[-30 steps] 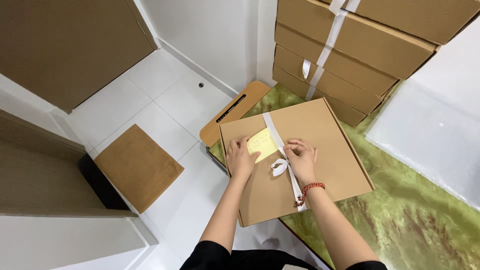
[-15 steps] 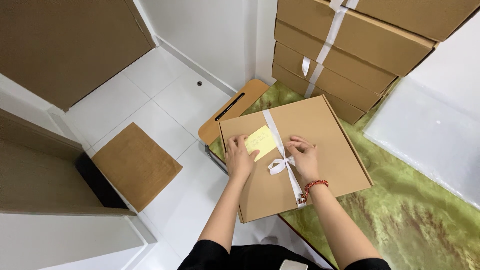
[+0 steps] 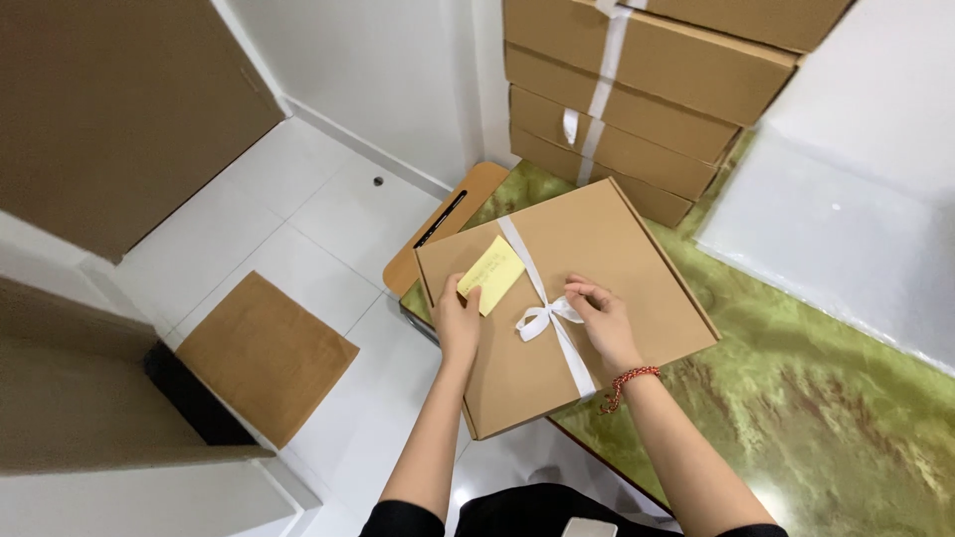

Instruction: The person unties a ribbon on a cardboard box, removes a plastic-wrapped garment, and places it on a hanger on a clothing rack. The person then closes the box and stacks it with other boxes.

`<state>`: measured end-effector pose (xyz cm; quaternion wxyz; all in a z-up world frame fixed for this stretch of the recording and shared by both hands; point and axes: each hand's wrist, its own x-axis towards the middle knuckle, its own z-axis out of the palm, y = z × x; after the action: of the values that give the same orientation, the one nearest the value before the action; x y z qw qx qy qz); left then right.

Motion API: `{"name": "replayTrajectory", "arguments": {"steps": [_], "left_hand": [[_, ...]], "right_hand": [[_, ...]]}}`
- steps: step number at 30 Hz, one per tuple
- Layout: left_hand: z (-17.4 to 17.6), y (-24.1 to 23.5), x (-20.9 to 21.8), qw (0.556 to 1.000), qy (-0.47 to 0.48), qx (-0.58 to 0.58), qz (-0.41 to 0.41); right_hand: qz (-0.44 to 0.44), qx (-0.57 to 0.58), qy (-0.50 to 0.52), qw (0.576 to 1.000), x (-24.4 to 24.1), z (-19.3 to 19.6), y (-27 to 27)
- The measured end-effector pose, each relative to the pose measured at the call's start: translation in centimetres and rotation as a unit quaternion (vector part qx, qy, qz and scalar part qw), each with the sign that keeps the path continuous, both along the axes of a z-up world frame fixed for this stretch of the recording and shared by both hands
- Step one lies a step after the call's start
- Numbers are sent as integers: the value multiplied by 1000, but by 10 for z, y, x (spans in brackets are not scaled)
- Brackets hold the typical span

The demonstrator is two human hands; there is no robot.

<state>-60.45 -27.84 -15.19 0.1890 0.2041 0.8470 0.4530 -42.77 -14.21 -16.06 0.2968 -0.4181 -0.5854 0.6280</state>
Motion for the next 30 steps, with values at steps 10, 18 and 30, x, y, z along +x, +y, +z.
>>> {"name": "replayTrajectory", "arguments": {"steps": [10,18,30], "left_hand": [[77,73,116,951,-154,177,-200],[23,140,289,877,-222,78,-419],[-61,162,594,730,-216,-63,-645]], "right_hand": [[-109,-9,95,989,108,76,34],[-248,3,8,969,329,65,44],[-479,-160,-64,861,651,-63,-62]]}}
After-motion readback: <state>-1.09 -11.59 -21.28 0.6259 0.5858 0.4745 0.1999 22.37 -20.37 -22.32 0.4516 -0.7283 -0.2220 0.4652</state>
